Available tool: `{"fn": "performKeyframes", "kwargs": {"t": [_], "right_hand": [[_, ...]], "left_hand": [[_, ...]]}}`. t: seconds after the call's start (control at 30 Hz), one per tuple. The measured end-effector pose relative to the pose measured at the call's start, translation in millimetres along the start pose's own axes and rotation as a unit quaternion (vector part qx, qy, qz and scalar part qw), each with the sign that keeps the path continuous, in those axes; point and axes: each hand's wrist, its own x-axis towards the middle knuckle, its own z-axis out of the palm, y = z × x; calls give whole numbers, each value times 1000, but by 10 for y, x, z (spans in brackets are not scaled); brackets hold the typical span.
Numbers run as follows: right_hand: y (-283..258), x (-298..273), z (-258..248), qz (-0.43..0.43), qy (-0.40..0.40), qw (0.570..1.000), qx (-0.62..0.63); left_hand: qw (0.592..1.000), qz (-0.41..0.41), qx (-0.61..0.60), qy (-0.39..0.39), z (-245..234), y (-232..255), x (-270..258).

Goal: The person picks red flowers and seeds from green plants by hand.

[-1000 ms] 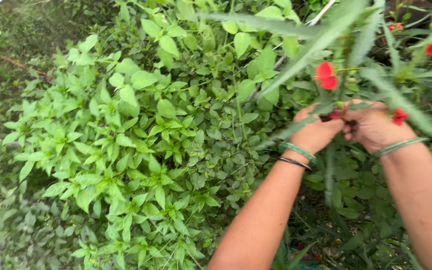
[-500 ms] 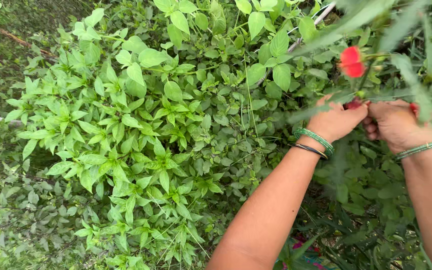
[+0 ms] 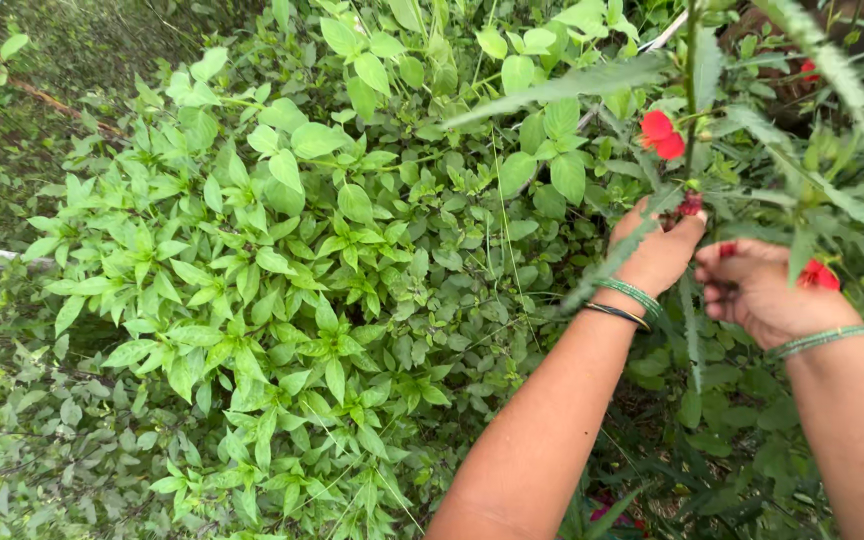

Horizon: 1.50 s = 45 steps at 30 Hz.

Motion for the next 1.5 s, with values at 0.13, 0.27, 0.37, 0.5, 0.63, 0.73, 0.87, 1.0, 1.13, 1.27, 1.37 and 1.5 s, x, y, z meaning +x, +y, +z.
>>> {"fn": "performKeyframes", "kwargs": {"t": [0.13,0.27,0.37,0.5,0.63,0.73,0.87,1.0,1.13,1.27,1.37,1.5], "right_hand": [[234,-47,-48,45,-8,999,-24],[391,-334,41,122,-167,966,-158],[441,-407,7,-60,-235,907,-343],[357,-305,-162,-63,-7,978,-198],[148,-466,-167,-43,48,993,-99],[121,-616,-25,-9,-95,982,-162],[317,-362,-46,-149,71,945,-281],[250,-106,-388,-107,102,985,88],[147,-116,-553,-140,103,984,28],[35,-280,-496,-59,-42,987,-142],[-66,-297,-577,-181,36,976,-116],[-152,-240,-840,-143,133,980,27]], "left_hand": [[993,-84,81,-34,122,-160,129],[995,-76,32,-63,203,-230,113],[996,-54,34,-68,183,-305,90],[989,-108,72,-67,64,-388,114],[994,-90,-64,-23,-104,-441,-7],[993,-88,-76,-3,-177,-477,-23],[993,-109,-33,-18,-291,-578,19],[966,-114,189,-132,-411,-520,-15],[917,-25,334,-214,-371,-35,-151],[881,-92,239,-399,-469,744,-265],[878,-22,129,-460,-364,997,-326],[905,119,156,-377,-171,889,-358]]}}
